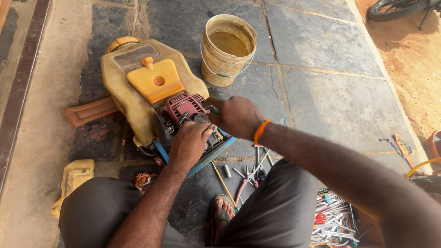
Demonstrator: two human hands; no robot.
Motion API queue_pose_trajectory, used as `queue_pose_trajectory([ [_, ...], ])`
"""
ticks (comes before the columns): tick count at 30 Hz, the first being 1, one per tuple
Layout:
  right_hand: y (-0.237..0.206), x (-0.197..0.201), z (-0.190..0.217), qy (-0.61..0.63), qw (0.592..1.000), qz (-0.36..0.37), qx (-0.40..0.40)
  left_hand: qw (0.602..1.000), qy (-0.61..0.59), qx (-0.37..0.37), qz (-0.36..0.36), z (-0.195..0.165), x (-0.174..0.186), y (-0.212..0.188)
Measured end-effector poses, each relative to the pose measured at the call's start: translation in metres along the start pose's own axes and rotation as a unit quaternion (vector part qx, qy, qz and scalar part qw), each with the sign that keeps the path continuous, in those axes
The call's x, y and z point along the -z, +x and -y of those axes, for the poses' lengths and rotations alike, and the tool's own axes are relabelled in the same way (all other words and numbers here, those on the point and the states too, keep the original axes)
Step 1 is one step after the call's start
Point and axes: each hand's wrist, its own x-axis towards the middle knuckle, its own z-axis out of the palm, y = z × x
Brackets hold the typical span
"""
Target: The person sits on the floor repairing a small engine mounted on a yellow backpack unit. They use a screwdriver to loosen and remove parts from the engine, handle small components by hand, reposition the unit, and continue unscrewing parts on the engine housing.
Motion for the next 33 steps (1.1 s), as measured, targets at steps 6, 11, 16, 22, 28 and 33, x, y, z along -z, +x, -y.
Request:
queue_pose_trajectory([
  [6, 0.004, 0.000, -0.010, 0.041, 0.951, -0.160, 0.260, 0.998, 0.011, 0.061, 0.032, 0.002, -0.001, 0.001],
  [11, -0.006, -0.005, -0.006, -0.106, 0.952, -0.191, 0.216, 0.997, 0.022, 0.060, 0.053, 0.004, -0.001, 0.003],
  [16, 0.010, 0.010, 0.002, 0.284, 0.955, 0.032, -0.083, 0.999, 0.014, 0.027, 0.033, 0.000, 0.001, 0.000],
  [22, -0.012, -0.001, -0.006, -0.237, 0.861, -0.308, 0.329, 0.998, 0.003, 0.038, 0.042, 0.005, 0.000, -0.001],
  [28, 0.009, 0.009, 0.000, 0.275, 0.955, 0.088, -0.060, 0.999, 0.007, 0.023, 0.039, 0.004, -0.003, 0.000],
  [33, -0.011, 0.004, -0.010, -0.255, 0.798, -0.406, 0.365, 0.999, -0.006, 0.030, 0.029, 0.006, -0.003, -0.002],
])
